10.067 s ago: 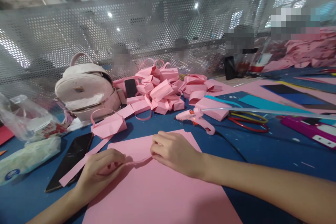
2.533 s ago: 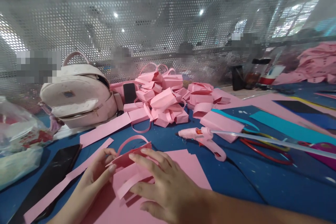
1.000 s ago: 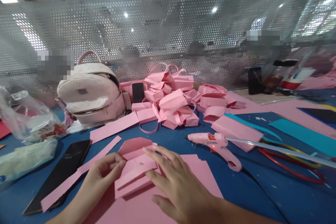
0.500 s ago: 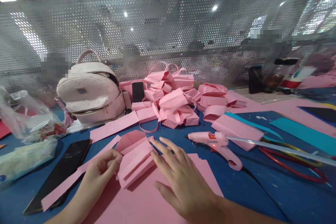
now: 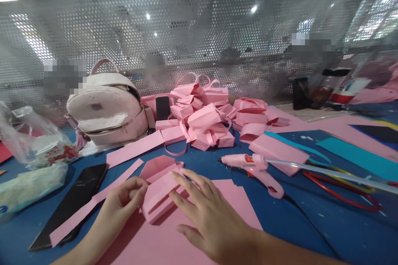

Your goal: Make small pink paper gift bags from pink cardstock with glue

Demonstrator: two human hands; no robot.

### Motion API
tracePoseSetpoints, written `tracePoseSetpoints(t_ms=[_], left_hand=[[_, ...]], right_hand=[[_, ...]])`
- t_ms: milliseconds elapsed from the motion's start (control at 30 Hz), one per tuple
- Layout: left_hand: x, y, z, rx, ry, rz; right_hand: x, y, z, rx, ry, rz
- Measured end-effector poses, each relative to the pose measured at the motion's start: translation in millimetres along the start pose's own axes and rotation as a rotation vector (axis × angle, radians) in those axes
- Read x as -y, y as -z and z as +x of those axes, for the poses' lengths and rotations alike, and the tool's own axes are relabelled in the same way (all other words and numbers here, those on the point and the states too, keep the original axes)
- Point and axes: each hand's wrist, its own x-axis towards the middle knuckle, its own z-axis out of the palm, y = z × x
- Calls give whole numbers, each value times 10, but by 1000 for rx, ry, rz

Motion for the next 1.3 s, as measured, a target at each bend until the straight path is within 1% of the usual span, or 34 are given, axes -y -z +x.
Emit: tracePoseSetpoints(t_ms=[133, 333, 500, 733, 933, 1167, 1300], left_hand=[[-17, -12, -3, -25, -8, 4], [-25, -25, -8, -5, -1, -60], [-2, -19, -19, -1, 5, -57], [-23, -13, -20, -12, -22, -32], [-16, -17, -37, -13, -18, 2], [-21, -24, -43, -11, -29, -15], [-23, -24, -46, -30, -47, -8]], right_hand=[[23, -13, 0, -6, 21, -12], [46, -4, 3, -63, 64, -57], [62, 22, 11, -66, 69, -43], [78, 23, 24, -77, 87, -69], [103, 44, 36, -59, 89, -72], [185, 99, 103, 22, 65, -4], [233, 113, 118, 0, 82, 34]])
